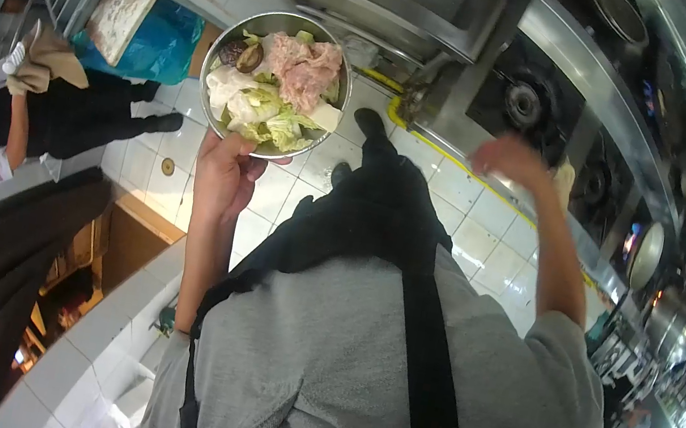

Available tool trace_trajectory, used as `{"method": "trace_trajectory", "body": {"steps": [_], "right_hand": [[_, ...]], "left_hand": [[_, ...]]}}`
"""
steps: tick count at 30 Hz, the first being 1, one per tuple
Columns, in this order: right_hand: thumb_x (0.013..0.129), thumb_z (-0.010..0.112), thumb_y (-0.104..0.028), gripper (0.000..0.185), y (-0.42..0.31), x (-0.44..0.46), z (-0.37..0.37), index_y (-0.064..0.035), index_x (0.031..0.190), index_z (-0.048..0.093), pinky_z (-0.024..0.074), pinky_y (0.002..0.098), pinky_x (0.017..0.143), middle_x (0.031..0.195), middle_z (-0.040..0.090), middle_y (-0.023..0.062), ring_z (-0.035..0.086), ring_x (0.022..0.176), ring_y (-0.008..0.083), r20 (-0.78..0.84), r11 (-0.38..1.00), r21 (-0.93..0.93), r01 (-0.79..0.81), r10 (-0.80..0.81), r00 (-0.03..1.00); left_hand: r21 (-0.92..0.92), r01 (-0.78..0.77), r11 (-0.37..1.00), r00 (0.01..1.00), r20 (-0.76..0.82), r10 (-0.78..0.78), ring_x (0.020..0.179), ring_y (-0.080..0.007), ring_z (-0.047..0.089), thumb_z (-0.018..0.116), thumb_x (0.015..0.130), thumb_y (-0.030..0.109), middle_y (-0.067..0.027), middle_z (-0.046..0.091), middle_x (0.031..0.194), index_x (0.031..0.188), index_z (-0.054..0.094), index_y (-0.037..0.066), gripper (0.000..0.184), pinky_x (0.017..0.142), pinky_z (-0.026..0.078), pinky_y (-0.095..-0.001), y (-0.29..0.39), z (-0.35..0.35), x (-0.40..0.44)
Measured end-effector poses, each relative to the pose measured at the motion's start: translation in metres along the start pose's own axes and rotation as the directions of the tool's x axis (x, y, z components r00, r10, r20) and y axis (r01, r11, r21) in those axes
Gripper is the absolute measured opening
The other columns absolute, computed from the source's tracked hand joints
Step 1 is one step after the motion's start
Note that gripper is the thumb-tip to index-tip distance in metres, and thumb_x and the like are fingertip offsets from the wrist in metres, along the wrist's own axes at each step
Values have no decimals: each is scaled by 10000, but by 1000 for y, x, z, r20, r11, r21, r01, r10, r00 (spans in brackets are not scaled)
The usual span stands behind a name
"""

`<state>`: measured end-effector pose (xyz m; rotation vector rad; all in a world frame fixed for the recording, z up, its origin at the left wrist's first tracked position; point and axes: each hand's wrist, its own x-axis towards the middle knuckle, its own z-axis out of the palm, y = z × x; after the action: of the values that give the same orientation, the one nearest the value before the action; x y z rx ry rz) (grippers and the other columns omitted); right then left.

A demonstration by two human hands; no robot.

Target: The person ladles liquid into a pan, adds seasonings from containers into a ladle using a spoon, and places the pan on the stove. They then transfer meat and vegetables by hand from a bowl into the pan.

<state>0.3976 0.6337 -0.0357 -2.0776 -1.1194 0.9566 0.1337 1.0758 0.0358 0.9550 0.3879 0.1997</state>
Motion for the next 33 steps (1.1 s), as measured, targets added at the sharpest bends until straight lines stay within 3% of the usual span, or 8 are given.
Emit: {"method": "trace_trajectory", "body": {"steps": [1,3,6,8,12,17,24,33], "right_hand": [[900,653,-207,239,-6,-29,51,-57,1029,787,567,396,892,1074,763,112,714,1044,260,35,841,-432,-327,378,925],[811,773,-379,434,-30,-63,133,-88,1133,766,549,460,983,1233,715,137,673,1157,361,-213,296,-733,-613,755,620],[858,764,-374,506,-74,-112,145,-66,1255,703,523,468,1019,1250,706,174,659,1166,378,-269,739,-248,-626,568,778],[886,745,-315,455,-109,-123,142,-72,1266,689,518,473,1004,1264,697,191,653,1155,393,-396,756,-166,-633,537,745],[910,712,-182,334,-194,-121,125,-67,1223,697,540,458,929,1156,712,174,664,1100,381,-793,891,-153,-427,147,591],[858,744,-120,333,-217,-142,106,-54,1183,712,557,441,862,1036,718,112,673,1000,347,-869,871,-383,-307,-228,438],[821,700,-189,244,-150,-257,130,-23,1000,696,549,425,863,928,705,152,686,932,338,-878,785,-360,-504,-103,467],[774,689,-110,196,-91,-395,138,-30,946,641,542,494,795,912,663,178,663,908,379,-983,793,40,-608,139,116]], "left_hand": [[12,-6,1000,1000,15,6,776,-287,752,451,836,-13,-220,676,1206,1457,398,-39,623,459,405,-232,-6,1,-5],[26,8,1000,997,79,-10,777,-284,755,460,840,-19,-214,676,1215,1461,402,-27,624,458,407,-230,-4,-3,-11],[88,52,995,983,174,-67,775,-274,757,467,846,-30,-205,674,1234,1470,408,-7,627,455,407,-224,-16,28,-24],[139,93,986,961,247,-125,771,-268,757,466,848,-35,-200,671,1245,1474,410,0,629,452,406,-221,-28,51,-27],[261,105,960,904,377,-201,757,-245,752,451,846,-29,-186,681,1230,1478,394,5,635,446,395,-219,-55,96,-38],[442,139,886,822,447,-352,737,-213,740,463,833,-11,-158,701,1190,1479,378,21,652,448,372,-221,-99,161,-67],[561,174,809,685,521,-509,742,-227,737,461,838,-26,-156,693,1196,1481,389,31,649,451,365,-228,-192,255,-123],[689,182,702,381,608,-696,844,-315,771,439,865,20,-229,670,1271,1492,339,-13,636,447,377,-228,-280,394,-147]]}}
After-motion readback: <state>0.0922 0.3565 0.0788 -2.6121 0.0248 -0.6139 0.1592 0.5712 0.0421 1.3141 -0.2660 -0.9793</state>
